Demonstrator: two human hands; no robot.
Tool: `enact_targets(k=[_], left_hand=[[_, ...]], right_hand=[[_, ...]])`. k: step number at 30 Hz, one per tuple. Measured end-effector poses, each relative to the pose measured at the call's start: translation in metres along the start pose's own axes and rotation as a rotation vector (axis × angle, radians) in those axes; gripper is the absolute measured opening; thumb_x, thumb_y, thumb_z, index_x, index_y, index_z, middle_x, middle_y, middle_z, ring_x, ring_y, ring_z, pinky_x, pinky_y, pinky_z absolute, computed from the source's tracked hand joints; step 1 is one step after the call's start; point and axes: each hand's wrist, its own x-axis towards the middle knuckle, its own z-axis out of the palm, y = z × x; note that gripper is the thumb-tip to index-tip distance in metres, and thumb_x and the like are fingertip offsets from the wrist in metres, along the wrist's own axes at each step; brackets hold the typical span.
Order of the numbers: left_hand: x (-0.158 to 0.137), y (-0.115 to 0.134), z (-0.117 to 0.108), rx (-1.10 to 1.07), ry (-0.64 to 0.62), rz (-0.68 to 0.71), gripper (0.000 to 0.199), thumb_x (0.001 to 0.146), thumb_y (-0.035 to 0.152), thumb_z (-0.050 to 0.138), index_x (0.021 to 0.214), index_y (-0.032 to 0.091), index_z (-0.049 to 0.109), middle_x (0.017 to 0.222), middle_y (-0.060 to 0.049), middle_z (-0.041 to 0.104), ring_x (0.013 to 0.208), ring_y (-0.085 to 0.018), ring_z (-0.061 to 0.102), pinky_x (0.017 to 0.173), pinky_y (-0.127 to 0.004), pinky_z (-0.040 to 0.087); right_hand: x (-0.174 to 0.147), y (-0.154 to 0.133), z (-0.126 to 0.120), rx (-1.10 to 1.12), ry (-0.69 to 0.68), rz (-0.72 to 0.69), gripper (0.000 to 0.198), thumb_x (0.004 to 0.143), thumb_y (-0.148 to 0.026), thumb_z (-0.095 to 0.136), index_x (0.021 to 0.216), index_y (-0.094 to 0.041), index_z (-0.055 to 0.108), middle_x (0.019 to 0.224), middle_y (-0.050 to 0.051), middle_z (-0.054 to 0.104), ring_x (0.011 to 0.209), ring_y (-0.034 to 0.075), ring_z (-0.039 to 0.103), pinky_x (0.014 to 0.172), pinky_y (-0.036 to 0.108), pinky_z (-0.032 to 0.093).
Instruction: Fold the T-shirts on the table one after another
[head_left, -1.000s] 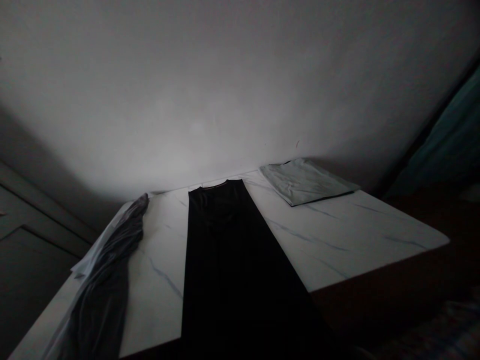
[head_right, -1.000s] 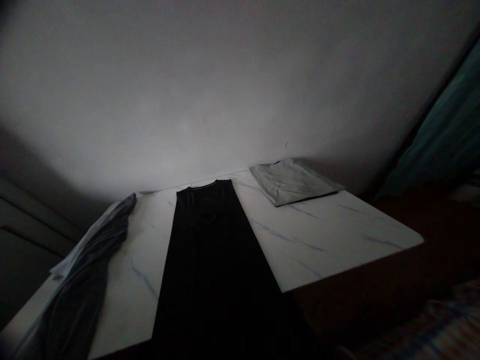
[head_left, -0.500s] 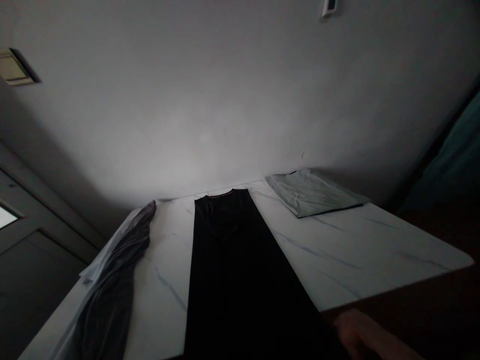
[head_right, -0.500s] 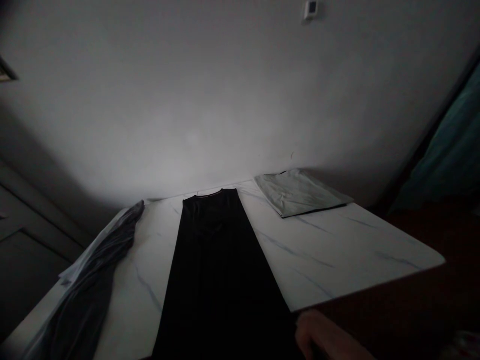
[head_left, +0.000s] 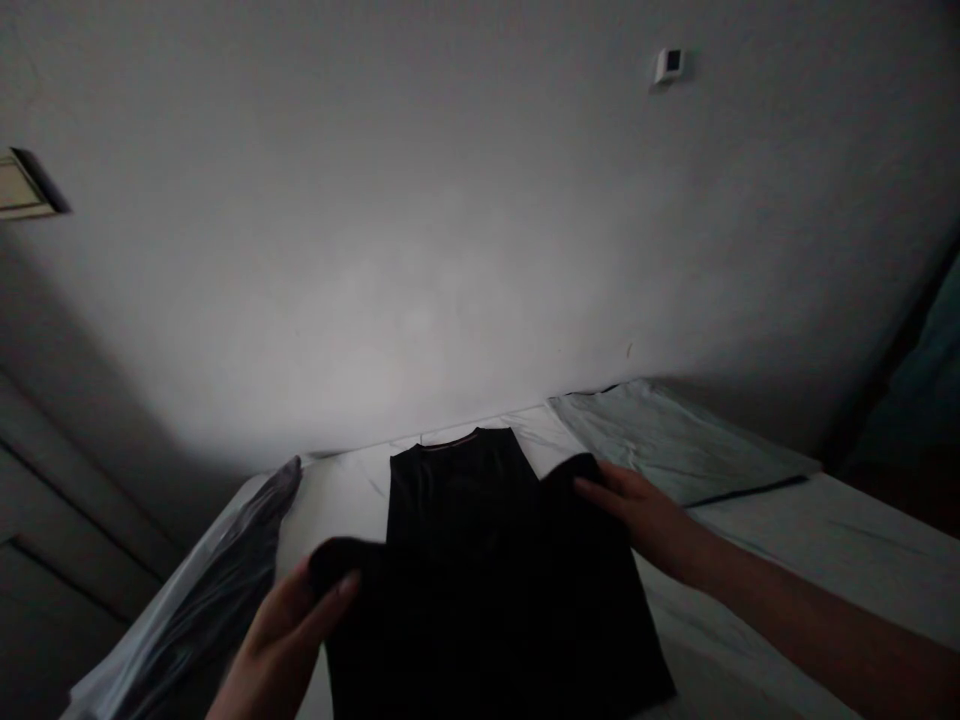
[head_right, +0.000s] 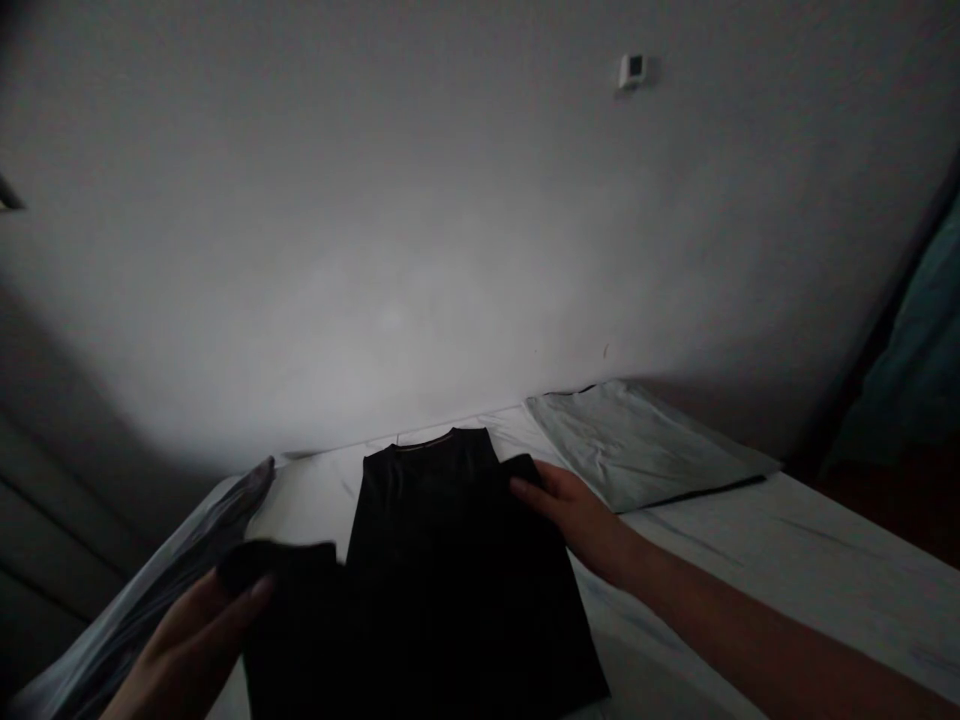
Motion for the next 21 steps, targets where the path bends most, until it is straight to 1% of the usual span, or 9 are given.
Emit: enact_targets(k=[2, 3, 5, 8, 10, 12, 14, 17, 21], left_hand=[[0.057, 0.007, 0.015, -0.14, -0.059, -0.042, 0.059, 0.063, 0.063, 0.07, 0.102, 0.019, 0.069, 0.093, -0.006, 0.074, 0.089, -0.027, 0.068, 0.081, -0.039, 0.056], [0.087, 0.004, 0.023, -0.173, -0.102, -0.047, 0.06, 0.065, 0.06, 0.07, 0.107, 0.017, 0.067, 0.097, -0.007, 0.074, 0.091, -0.026, 0.068, 0.082, -0.036, 0.056], [0.146, -0.015, 0.04, -0.13, -0.138, -0.05, 0.057, 0.071, 0.053, 0.066, 0.111, 0.014, 0.064, 0.101, -0.008, 0.074, 0.092, -0.024, 0.068, 0.079, -0.033, 0.055], [0.222, -0.063, 0.066, 0.194, -0.08, -0.091, 0.039, 0.08, 0.04, 0.054, 0.105, 0.012, 0.065, 0.095, -0.008, 0.075, 0.087, -0.023, 0.069, 0.071, -0.029, 0.054], [0.256, -0.096, 0.079, 0.416, -0.006, -0.111, 0.029, 0.081, 0.032, 0.051, 0.094, 0.013, 0.068, 0.085, -0.008, 0.075, 0.085, -0.024, 0.069, 0.069, -0.03, 0.052], [0.275, -0.123, 0.087, 0.53, 0.032, -0.126, 0.024, 0.08, 0.029, 0.052, 0.086, 0.013, 0.068, 0.08, -0.009, 0.074, 0.085, -0.026, 0.069, 0.07, -0.032, 0.051], [0.281, -0.139, 0.089, 0.581, 0.042, -0.126, 0.024, 0.081, 0.03, 0.051, 0.087, 0.015, 0.068, 0.084, -0.011, 0.073, 0.088, -0.028, 0.068, 0.074, -0.035, 0.049], [0.281, -0.15, 0.087, 0.725, 0.063, -0.087, 0.03, 0.084, 0.038, 0.049, 0.096, 0.018, 0.067, 0.093, -0.012, 0.071, 0.095, -0.03, 0.066, 0.079, -0.037, 0.048], [0.285, -0.156, 0.085, 0.995, 0.15, 0.017, 0.035, 0.085, 0.04, 0.047, 0.101, 0.016, 0.067, 0.105, -0.015, 0.066, 0.1, -0.029, 0.063, 0.09, -0.039, 0.046]], right_hand=[[0.055, 0.006, -0.004, -0.011, 0.046, -0.079, 0.047, 0.077, -0.053, 0.067, 0.107, -0.016, 0.065, 0.096, 0.008, 0.071, 0.091, 0.024, 0.065, 0.085, 0.039, 0.05], [0.084, 0.012, -0.006, -0.043, 0.065, -0.118, 0.045, 0.079, -0.05, 0.066, 0.109, -0.015, 0.066, 0.099, 0.009, 0.071, 0.095, 0.025, 0.065, 0.087, 0.039, 0.05], [0.142, 0.032, -0.01, -0.18, 0.127, -0.173, 0.037, 0.085, -0.04, 0.059, 0.111, -0.016, 0.066, 0.105, 0.009, 0.072, 0.099, 0.024, 0.065, 0.089, 0.037, 0.05], [0.213, 0.074, -0.012, -0.581, 0.28, -0.065, 0.026, 0.089, -0.025, 0.051, 0.107, -0.015, 0.067, 0.106, 0.008, 0.072, 0.097, 0.022, 0.066, 0.084, 0.032, 0.05], [0.245, 0.1, -0.013, -0.758, 0.363, 0.032, 0.022, 0.088, -0.019, 0.052, 0.1, -0.013, 0.069, 0.1, 0.01, 0.073, 0.094, 0.023, 0.066, 0.081, 0.032, 0.05], [0.263, 0.121, -0.015, -0.828, 0.402, 0.082, 0.018, 0.087, -0.018, 0.054, 0.095, -0.012, 0.07, 0.099, 0.013, 0.073, 0.095, 0.025, 0.066, 0.083, 0.033, 0.048], [0.271, 0.135, -0.017, -0.886, 0.426, 0.105, 0.019, 0.089, -0.02, 0.056, 0.099, -0.012, 0.069, 0.104, 0.014, 0.071, 0.1, 0.026, 0.064, 0.084, 0.034, 0.046], [0.273, 0.143, -0.022, -1.002, 0.448, 0.11, 0.024, 0.091, -0.027, 0.057, 0.111, -0.017, 0.066, 0.111, 0.012, 0.069, 0.105, 0.026, 0.062, 0.083, 0.033, 0.046], [0.271, 0.142, -0.022, -1.211, 0.467, 0.077, 0.021, 0.092, -0.033, 0.057, 0.107, -0.022, 0.067, 0.11, 0.008, 0.066, 0.103, 0.023, 0.062, 0.077, 0.03, 0.047]])
